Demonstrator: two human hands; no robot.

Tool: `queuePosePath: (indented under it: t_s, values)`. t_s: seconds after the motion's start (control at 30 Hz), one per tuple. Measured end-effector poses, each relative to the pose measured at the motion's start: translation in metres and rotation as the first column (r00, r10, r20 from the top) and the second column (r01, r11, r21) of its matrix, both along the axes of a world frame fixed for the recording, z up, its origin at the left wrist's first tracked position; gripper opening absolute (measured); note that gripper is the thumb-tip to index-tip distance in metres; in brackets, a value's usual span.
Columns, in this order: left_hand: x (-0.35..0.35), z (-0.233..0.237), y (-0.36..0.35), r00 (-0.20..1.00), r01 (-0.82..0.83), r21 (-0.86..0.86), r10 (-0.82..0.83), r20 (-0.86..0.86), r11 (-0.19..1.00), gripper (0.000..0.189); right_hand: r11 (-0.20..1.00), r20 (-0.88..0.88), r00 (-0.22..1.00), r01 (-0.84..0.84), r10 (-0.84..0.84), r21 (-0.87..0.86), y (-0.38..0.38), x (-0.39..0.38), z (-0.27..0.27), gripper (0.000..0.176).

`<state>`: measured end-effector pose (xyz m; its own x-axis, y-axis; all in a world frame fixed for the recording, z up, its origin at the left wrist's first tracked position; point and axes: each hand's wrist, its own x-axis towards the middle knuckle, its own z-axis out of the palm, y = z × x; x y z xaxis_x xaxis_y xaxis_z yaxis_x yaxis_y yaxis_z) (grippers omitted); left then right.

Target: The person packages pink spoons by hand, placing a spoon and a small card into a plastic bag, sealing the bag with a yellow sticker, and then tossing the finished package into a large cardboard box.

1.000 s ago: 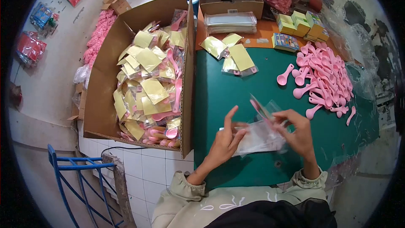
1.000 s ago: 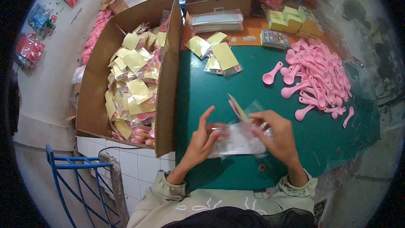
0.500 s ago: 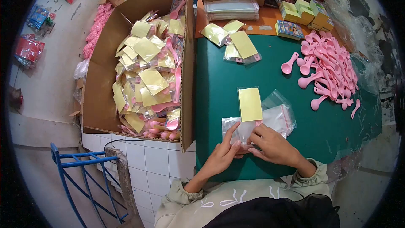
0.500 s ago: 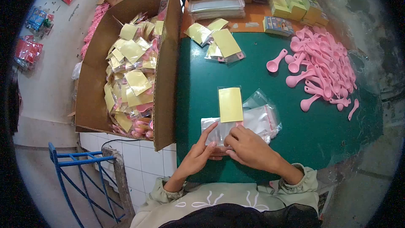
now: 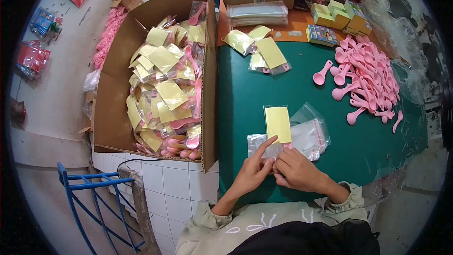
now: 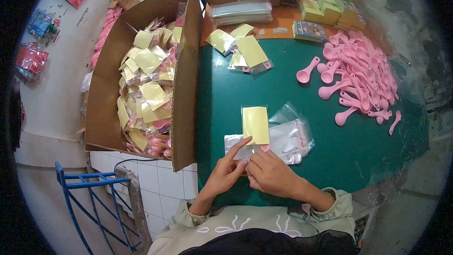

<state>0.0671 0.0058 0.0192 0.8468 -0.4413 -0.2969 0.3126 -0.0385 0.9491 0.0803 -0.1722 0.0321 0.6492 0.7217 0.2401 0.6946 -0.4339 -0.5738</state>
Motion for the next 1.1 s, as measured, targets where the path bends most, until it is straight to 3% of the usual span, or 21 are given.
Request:
queuePosePath:
  t_s: [0.07, 0.17, 0.27, 0.33, 0.37, 0.4, 0.43, 0.47, 0.5, 0.57, 0.63, 0.7, 0.73, 0.77, 0.8, 0.87, 0.97, 1.07, 1.1]
  values:
    - [-0.001, 0.003, -0.001, 1.0, -0.001, 0.057, 0.001, 0.002, 0.998, 0.05, 0.999, 0.011, 0.999, -0.053, 0.053, 0.003, -0.003, 0.0, 0.006, 0.022]
    - [-0.002, 0.008, -0.008, 0.999, -0.011, 0.121, 0.006, 0.042, 0.993, 0.046, 0.986, -0.15, 0.976, -0.149, 0.159, 0.076, -0.02, 0.01, 0.02, 0.018]
    - [-0.001, -0.004, -0.005, 0.994, -0.081, -0.153, 0.069, -0.087, 0.985, 0.039, 0.957, -0.511, 0.817, -0.162, 0.268, 0.242, -0.065, 0.02, 0.051, 0.017]
    - [0.0, -0.004, -0.002, 0.992, -0.03, -0.2, 0.005, -0.122, 0.979, 0.035, 0.92, -0.455, 0.842, -0.112, 0.289, 0.377, -0.12, 0.039, 0.062, 0.021]
    - [0.001, -0.004, -0.001, 0.99, -0.003, -0.222, -0.028, -0.137, 0.975, 0.033, 0.919, -0.504, 0.838, 0.01, 0.208, 0.395, -0.162, 0.045, 0.06, 0.027]
    - [0.001, -0.006, -0.001, 0.989, 0.002, -0.221, -0.034, -0.142, 0.975, 0.032, 0.879, -0.587, 0.808, 0.319, -0.055, 0.356, -0.206, 0.047, 0.055, 0.028]
    - [0.002, -0.009, -0.001, 0.989, 0.008, -0.217, -0.041, -0.145, 0.976, 0.031, 0.803, -0.478, 0.823, 0.494, -0.306, 0.335, -0.233, 0.058, 0.062, 0.019]
    - [0.001, -0.01, 0.0, 0.987, 0.014, -0.214, -0.047, -0.151, 0.977, 0.03, 0.63, -0.465, 0.642, 0.748, -0.61, 0.207, -0.252, 0.062, 0.064, 0.019]
    - [0.0, -0.009, 0.001, 0.988, 0.018, -0.199, -0.048, -0.144, 0.98, 0.03, 0.373, -0.462, 0.371, 0.923, -0.806, 0.091, -0.27, 0.066, 0.067, 0.022]
    - [-0.001, -0.008, 0.0, 0.992, 0.016, -0.176, -0.038, -0.123, 0.984, 0.029, 0.288, -0.17, 0.262, 0.946, -0.95, -0.149, -0.299, 0.058, 0.058, 0.028]
    - [0.0, -0.013, 0.0, 0.996, 0.009, -0.158, -0.023, -0.086, 0.987, 0.028, 0.129, 0.164, 0.196, 0.929, -0.967, -0.347, -0.313, 0.053, 0.041, 0.036]
    - [-0.003, -0.014, -0.001, 0.996, -0.017, -0.158, 0.002, -0.094, 0.987, 0.027, 0.328, 0.275, 0.384, 0.917, -0.881, -0.228, -0.198, 0.04, 0.037, 0.045]
    - [-0.002, -0.011, -0.003, 0.994, -0.036, -0.171, 0.017, -0.111, 0.985, 0.027, 0.613, 0.158, 0.637, 0.77, -0.755, -0.175, -0.156, 0.028, 0.034, 0.051]
    - [-0.002, -0.008, -0.004, 0.991, -0.055, -0.184, 0.031, -0.129, 0.981, 0.026, 0.822, 0.048, 0.851, 0.519, -0.524, -0.232, -0.11, 0.022, 0.05, 0.053]
    - [-0.001, -0.004, -0.004, 0.988, -0.06, -0.219, 0.026, -0.151, 0.974, 0.027, 0.91, -0.111, 0.905, 0.4, -0.411, -0.112, -0.084, 0.012, 0.036, 0.058]
    - [-0.001, 0.003, -0.002, 0.981, -0.081, -0.291, 0.025, -0.193, 0.953, 0.027, 0.93, -0.19, 0.912, 0.366, -0.363, -0.018, -0.046, -0.004, 0.019, 0.051]
    - [-0.008, 0.001, 0.007, 0.97, -0.076, -0.321, -0.005, -0.243, 0.944, 0.027, 0.931, -0.097, 0.94, 0.339, -0.328, 0.134, -0.04, -0.007, -0.006, 0.033]
    - [-0.011, 0.004, 0.012, 0.964, -0.117, -0.36, 0.019, -0.265, 0.926, 0.025, 0.917, -0.201, 0.927, 0.354, -0.318, 0.183, -0.04, -0.01, -0.007, 0.019]
    - [-0.011, 0.003, 0.012, 0.977, -0.114, -0.289, 0.055, -0.204, 0.951, 0.024, 0.923, -0.24, 0.925, 0.34, -0.295, 0.179, -0.042, -0.011, -0.007, 0.019]
